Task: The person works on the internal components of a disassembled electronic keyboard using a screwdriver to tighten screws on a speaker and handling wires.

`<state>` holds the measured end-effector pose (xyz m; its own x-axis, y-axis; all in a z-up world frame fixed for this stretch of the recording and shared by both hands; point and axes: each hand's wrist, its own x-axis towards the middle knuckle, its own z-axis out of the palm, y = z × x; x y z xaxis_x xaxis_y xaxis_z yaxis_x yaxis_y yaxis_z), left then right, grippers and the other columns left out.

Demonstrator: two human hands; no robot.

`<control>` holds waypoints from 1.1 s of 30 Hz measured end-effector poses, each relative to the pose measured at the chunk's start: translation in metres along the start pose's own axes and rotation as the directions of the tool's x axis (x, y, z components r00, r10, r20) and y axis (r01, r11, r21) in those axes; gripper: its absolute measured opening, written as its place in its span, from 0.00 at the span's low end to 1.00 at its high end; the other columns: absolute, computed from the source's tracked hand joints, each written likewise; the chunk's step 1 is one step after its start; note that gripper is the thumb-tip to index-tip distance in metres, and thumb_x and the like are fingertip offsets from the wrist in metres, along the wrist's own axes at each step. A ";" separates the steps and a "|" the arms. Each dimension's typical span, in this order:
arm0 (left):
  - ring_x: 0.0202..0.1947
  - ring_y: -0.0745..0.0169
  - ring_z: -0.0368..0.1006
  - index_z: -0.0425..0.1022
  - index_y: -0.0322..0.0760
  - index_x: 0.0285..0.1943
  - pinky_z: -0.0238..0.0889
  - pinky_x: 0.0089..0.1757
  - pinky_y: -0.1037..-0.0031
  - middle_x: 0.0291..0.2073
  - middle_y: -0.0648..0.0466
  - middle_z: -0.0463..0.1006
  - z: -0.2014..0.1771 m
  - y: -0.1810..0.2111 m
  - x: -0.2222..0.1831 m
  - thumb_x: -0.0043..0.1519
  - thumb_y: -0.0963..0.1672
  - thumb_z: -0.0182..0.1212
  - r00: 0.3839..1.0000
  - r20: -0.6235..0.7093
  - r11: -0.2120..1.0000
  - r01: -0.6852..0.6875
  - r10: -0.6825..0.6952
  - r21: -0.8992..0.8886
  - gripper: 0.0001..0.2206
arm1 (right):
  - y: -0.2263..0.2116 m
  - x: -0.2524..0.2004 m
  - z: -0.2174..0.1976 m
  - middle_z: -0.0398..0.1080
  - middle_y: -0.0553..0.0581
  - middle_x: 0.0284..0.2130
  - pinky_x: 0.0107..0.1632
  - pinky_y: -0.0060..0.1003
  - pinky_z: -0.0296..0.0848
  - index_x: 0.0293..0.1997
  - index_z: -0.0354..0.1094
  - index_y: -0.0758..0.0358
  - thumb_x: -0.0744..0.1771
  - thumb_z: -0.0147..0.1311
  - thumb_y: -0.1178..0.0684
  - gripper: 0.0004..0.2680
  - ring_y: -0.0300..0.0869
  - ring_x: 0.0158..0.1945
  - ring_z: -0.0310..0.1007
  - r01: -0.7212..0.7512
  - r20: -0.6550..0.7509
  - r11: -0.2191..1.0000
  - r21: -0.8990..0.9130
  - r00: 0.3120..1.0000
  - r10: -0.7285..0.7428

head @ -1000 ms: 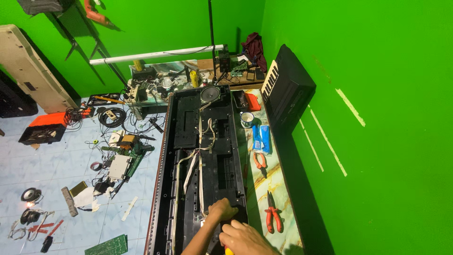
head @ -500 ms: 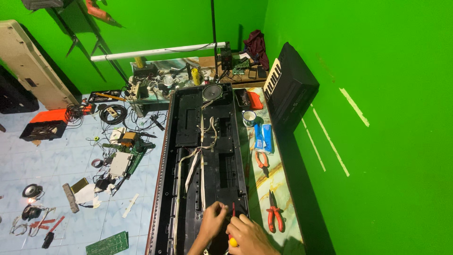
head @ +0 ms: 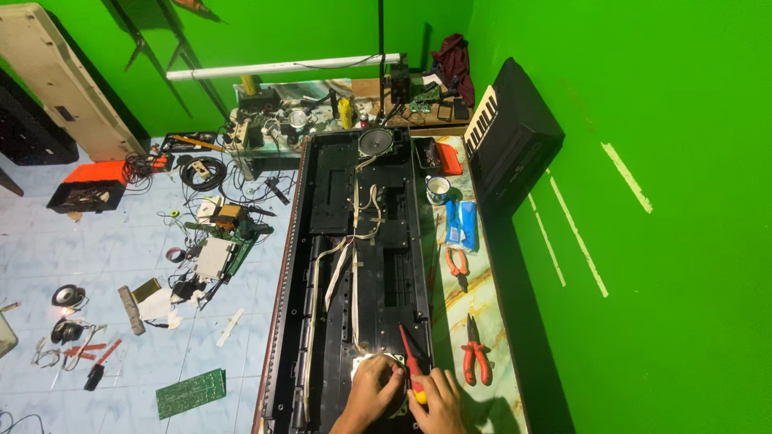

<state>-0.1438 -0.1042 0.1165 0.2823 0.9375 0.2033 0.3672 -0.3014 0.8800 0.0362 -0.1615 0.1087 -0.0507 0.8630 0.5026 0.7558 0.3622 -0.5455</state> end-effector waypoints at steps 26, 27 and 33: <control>0.33 0.47 0.71 0.78 0.33 0.36 0.61 0.43 0.63 0.30 0.50 0.79 0.000 -0.003 -0.013 0.60 0.44 0.65 0.993 0.115 0.998 -0.021 0.014 0.057 0.07 | -0.043 0.050 -0.046 0.74 0.63 0.42 0.47 0.53 0.73 0.61 0.56 0.54 0.65 0.57 0.42 0.20 0.61 0.45 0.76 -0.461 0.612 0.866 -0.193 0.633 0.474; 0.35 0.47 0.72 0.78 0.33 0.36 0.62 0.44 0.63 0.31 0.50 0.79 0.001 -0.004 -0.013 0.60 0.44 0.65 0.994 0.105 0.999 -0.017 0.012 0.046 0.07 | -0.043 0.051 -0.046 0.74 0.63 0.42 0.47 0.53 0.73 0.61 0.56 0.54 0.65 0.57 0.42 0.21 0.61 0.45 0.76 -0.470 0.616 0.862 -0.187 0.628 0.476; 0.38 0.46 0.74 0.77 0.33 0.36 0.64 0.45 0.62 0.32 0.49 0.81 0.002 -0.007 -0.014 0.60 0.44 0.65 0.997 0.072 1.000 0.010 -0.010 0.002 0.07 | -0.046 0.054 -0.050 0.70 0.63 0.48 0.49 0.52 0.73 0.64 0.56 0.54 0.65 0.57 0.38 0.23 0.61 0.47 0.74 -0.446 0.609 0.878 -0.173 0.652 0.451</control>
<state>-0.1487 -0.1158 0.1065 0.3413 0.9257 0.1627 0.3719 -0.2920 0.8812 0.0318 -0.1488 0.1948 -0.0897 0.9409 -0.3267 0.7995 -0.1277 -0.5870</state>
